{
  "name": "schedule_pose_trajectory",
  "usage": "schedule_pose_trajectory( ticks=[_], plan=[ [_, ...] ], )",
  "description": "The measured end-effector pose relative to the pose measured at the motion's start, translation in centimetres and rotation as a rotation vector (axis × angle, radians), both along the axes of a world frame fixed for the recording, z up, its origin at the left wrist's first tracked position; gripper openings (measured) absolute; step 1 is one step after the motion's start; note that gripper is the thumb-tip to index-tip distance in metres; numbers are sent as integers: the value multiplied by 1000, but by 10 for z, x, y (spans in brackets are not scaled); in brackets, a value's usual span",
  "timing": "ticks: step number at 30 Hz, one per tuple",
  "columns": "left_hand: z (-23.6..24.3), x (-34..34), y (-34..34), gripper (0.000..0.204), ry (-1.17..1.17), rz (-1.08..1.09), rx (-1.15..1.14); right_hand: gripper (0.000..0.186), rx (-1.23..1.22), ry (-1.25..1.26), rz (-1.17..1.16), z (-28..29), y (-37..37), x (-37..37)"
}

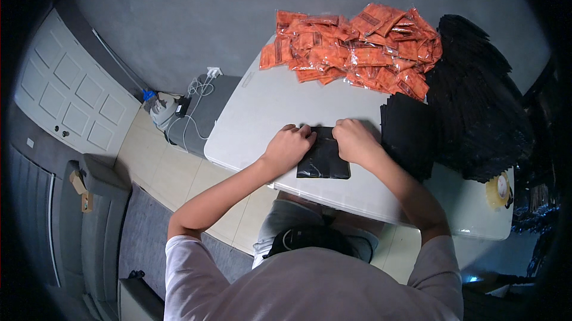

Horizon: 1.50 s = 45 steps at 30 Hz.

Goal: Placing orange packets into small black poly mailers and sealing them with tape.

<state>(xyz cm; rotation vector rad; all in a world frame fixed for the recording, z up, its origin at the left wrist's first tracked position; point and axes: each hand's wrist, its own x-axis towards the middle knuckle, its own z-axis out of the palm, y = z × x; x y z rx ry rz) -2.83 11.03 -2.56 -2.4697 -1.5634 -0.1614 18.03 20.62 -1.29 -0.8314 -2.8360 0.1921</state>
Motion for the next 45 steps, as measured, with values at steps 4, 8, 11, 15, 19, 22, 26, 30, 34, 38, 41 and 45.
schedule_pose_trajectory(
  ticks=[4, 8, 11, 15, 19, 22, 26, 30, 34, 38, 41, 45],
  plan=[
    [-4, -1, -6, 36, 0, 5, 48, 14, -3, -64, 22, 2, -6, 2],
    [0, 7, -9, 50, -53, 61, -35, 21, -7, -45, -27, 2, -5, 1],
    [-7, 8, -8, 53, -13, 40, -10, 16, -1, -19, -10, 3, 5, -2],
    [-10, 10, -11, 52, 4, 48, 6, 16, -4, 0, 95, 8, 10, 0],
    [-9, 11, -10, 50, -22, 44, 2, 22, -51, -36, 122, -8, 22, 4],
    [-3, 10, -9, 49, -86, 48, -48, 28, -68, -44, 157, -11, 29, 10],
    [8, 15, -16, 48, -107, 58, -111, 34, -320, -75, 87, 5, 30, 8],
    [-19, 13, -19, 51, 16, 2, 103, 44, -494, -42, 57, 9, 41, 9],
    [-26, 23, -21, 55, 133, 82, 71, 32, -643, 43, 51, 7, 46, 9],
    [-35, 26, -22, 56, 95, 109, 32, 27, -120, 357, 194, -13, 31, -3],
    [-36, 27, -22, 57, 75, 122, -15, 32, -110, 306, 220, -21, 23, -8],
    [-32, 29, -23, 57, 70, 131, -20, 34, -118, 174, 229, -15, 20, -6]
  ],
)
